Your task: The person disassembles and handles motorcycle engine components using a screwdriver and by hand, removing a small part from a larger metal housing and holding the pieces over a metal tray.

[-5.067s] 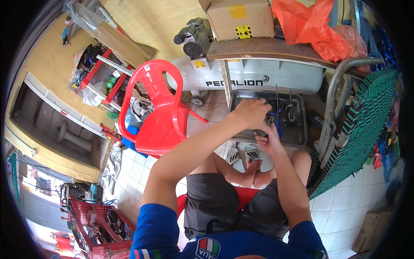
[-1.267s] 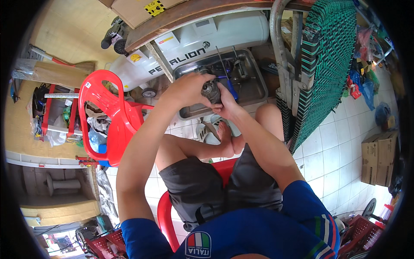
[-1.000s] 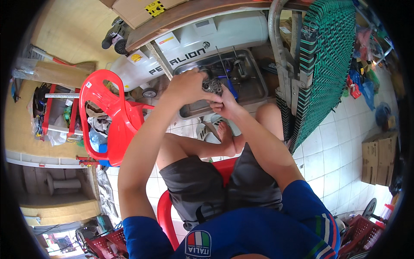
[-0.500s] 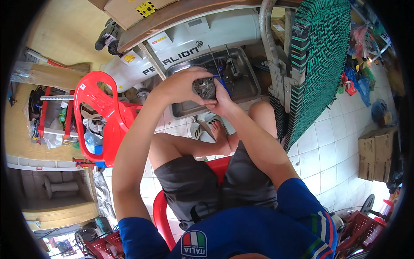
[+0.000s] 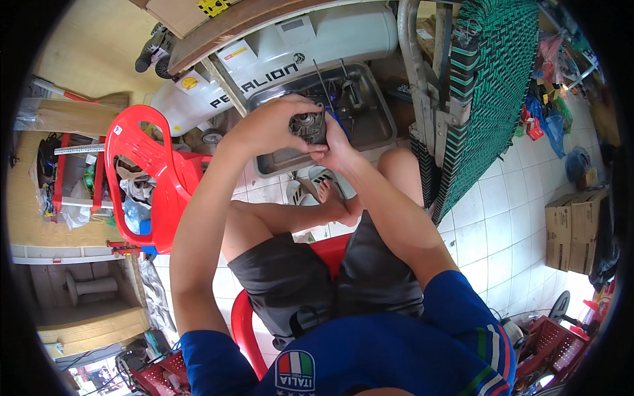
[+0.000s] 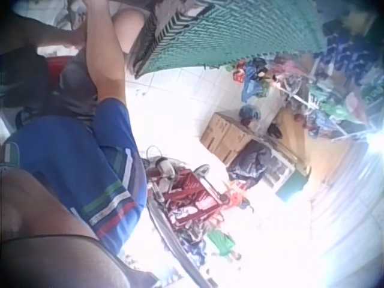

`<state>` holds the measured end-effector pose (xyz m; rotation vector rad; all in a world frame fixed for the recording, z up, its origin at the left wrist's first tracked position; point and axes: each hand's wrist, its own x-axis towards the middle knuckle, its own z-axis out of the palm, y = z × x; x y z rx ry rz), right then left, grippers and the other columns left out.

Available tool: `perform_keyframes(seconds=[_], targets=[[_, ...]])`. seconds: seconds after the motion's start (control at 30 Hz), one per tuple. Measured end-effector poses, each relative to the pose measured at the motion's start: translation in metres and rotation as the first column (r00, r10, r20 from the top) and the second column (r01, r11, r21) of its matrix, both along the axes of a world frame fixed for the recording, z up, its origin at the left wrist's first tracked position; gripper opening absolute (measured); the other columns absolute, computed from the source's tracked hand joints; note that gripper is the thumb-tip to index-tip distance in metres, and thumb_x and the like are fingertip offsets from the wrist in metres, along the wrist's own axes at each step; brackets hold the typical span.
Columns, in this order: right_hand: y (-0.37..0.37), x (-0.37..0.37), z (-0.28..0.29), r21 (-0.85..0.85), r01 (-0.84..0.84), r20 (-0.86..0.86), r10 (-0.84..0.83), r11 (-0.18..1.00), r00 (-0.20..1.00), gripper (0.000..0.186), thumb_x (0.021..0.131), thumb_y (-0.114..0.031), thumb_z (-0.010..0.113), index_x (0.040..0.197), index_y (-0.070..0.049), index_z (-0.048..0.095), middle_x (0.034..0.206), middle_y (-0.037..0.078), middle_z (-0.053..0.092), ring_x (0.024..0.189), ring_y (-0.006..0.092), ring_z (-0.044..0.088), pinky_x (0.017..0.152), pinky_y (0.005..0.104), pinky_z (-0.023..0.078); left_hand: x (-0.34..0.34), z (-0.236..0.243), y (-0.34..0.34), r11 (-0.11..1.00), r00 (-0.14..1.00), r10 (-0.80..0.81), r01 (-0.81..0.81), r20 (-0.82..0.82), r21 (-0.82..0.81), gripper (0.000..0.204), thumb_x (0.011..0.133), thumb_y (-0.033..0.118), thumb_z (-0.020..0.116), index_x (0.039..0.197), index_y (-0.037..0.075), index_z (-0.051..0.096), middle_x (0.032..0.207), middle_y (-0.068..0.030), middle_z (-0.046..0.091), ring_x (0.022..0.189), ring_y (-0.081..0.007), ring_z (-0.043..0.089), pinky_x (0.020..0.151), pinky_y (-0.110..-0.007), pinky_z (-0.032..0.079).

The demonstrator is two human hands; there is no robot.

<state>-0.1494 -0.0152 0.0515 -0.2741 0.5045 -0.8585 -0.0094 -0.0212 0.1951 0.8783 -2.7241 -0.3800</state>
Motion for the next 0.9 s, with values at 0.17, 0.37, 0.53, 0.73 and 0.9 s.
perform_keyframes(seconds=[0.17, 0.37, 0.53, 0.73, 0.9], targets=[[0.001, 0.008, -0.016, 0.053, 0.087, -0.125, -0.079, 0.995, 0.989, 0.032, 0.102, -0.039, 0.032, 0.098, -0.016, 0.054, 0.076, 0.001, 0.057, 0.04, 0.0068, 0.028, 0.036, 0.02, 0.018, -0.03, 0.005, 0.004, 0.804, 0.693, 0.523, -0.594, 0.497, -0.019, 0.064, 0.073, 0.052, 0.075, 0.114, 0.004, 0.066, 0.114, -0.0139, 0.066, 0.099, -0.031, 0.065, 0.085, -0.04, 0.051], [-0.003, 0.01, -0.009, 0.062, 0.02, 0.021, -0.022, 0.998, 1.0, 0.031, 0.103, -0.039, 0.031, 0.097, -0.019, 0.054, 0.07, -0.002, 0.052, 0.043, 0.0064, 0.03, 0.037, 0.0211, 0.019, 0.0, 0.001, 0.006, 0.951, 0.958, 0.284, -0.278, -0.027, 0.137, 0.064, 0.068, 0.043, 0.081, 0.117, 0.004, 0.064, 0.111, -0.0133, 0.067, 0.104, -0.0313, 0.064, 0.092, -0.04, 0.049], [-0.007, 0.011, -0.013, 0.062, 0.011, 0.14, -0.019, 0.998, 0.99, 0.03, 0.101, -0.033, 0.032, 0.095, -0.018, 0.057, 0.068, -0.003, 0.051, 0.042, 0.0069, 0.031, 0.037, 0.019, 0.019, 0.004, -0.021, 0.01, 0.87, 0.879, 0.466, -0.434, -0.1, 0.234, 0.067, 0.066, 0.035, 0.087, 0.121, 0.006, 0.063, 0.108, -0.0118, 0.068, 0.098, -0.0235, 0.066, 0.082, -0.035, 0.052], [-0.004, 0.01, 0.001, 0.068, 0.001, -0.014, 0.0, 0.998, 1.0, 0.027, 0.102, -0.035, 0.035, 0.097, -0.02, 0.056, 0.073, -0.005, 0.053, 0.044, 0.0056, 0.033, 0.036, 0.0193, 0.021, 0.01, -0.017, 0.017, 0.816, 0.814, 0.569, -0.541, -0.117, 0.204, 0.07, 0.064, 0.036, 0.088, 0.123, 0.008, 0.062, 0.122, -0.0103, 0.062, 0.11, -0.0241, 0.061, 0.089, -0.038, 0.049], [-0.005, 0.012, -0.003, 0.027, -0.021, 0.049, 0.02, 0.999, 0.999, 0.03, 0.102, -0.038, 0.035, 0.097, -0.018, 0.056, 0.075, -0.003, 0.058, 0.044, 0.0047, 0.042, 0.033, 0.0182, 0.025, 0.03, -0.005, 0.012, 0.864, 0.93, 0.327, -0.22, -0.17, 0.453, 0.078, 0.062, 0.027, 0.089, 0.131, 0.01, 0.057, 0.133, -0.0069, 0.056, 0.117, -0.0242, 0.056, 0.095, -0.041, 0.047]])
